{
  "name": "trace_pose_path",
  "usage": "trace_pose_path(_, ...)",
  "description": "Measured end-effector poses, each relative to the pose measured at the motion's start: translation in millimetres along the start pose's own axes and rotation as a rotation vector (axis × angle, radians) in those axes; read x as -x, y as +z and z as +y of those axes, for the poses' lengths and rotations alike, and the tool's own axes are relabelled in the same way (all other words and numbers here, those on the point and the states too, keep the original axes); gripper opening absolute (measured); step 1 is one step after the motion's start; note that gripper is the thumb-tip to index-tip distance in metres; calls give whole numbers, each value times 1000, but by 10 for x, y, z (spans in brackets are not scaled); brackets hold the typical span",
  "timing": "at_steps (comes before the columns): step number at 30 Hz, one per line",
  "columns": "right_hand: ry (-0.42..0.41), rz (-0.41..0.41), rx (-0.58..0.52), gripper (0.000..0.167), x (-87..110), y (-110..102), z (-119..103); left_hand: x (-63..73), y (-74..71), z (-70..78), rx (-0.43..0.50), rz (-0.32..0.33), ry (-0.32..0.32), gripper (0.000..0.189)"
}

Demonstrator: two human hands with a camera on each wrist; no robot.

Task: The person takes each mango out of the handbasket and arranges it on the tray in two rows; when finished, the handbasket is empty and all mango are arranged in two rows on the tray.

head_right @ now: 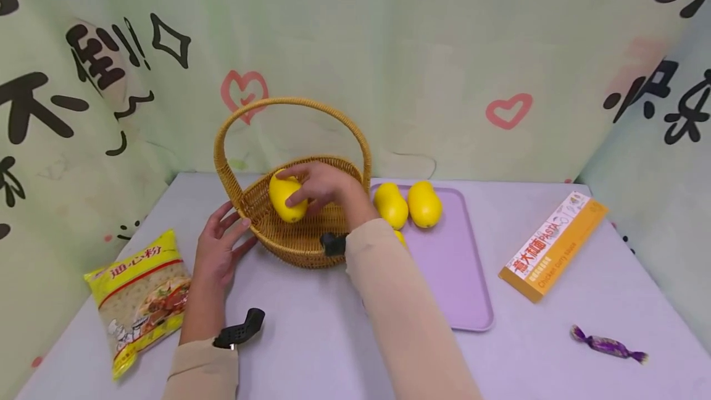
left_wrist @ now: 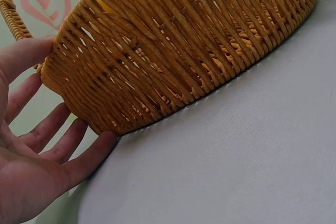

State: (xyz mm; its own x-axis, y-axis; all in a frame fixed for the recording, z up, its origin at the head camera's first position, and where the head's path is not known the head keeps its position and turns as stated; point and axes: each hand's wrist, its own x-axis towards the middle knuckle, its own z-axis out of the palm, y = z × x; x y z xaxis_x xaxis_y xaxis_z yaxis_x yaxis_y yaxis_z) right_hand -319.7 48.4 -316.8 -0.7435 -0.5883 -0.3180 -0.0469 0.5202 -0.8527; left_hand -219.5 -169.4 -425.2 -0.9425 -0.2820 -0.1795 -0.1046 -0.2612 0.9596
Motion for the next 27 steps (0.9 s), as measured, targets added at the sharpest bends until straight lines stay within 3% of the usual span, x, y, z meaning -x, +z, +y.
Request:
trace_pose_path(7, -43, 34, -58, 63, 175, -38, -122, 16, -15, -1, 2, 7, 4, 64)
trace_pose_path(19, -60, 135, -49, 61, 517, -50, -138, 39, 19, 7, -13, -5, -4, 65)
trace_pose_path(27, -87, 177, 15, 62, 768, -54, -157, 41, 18, 12, -11, -4, -7, 65)
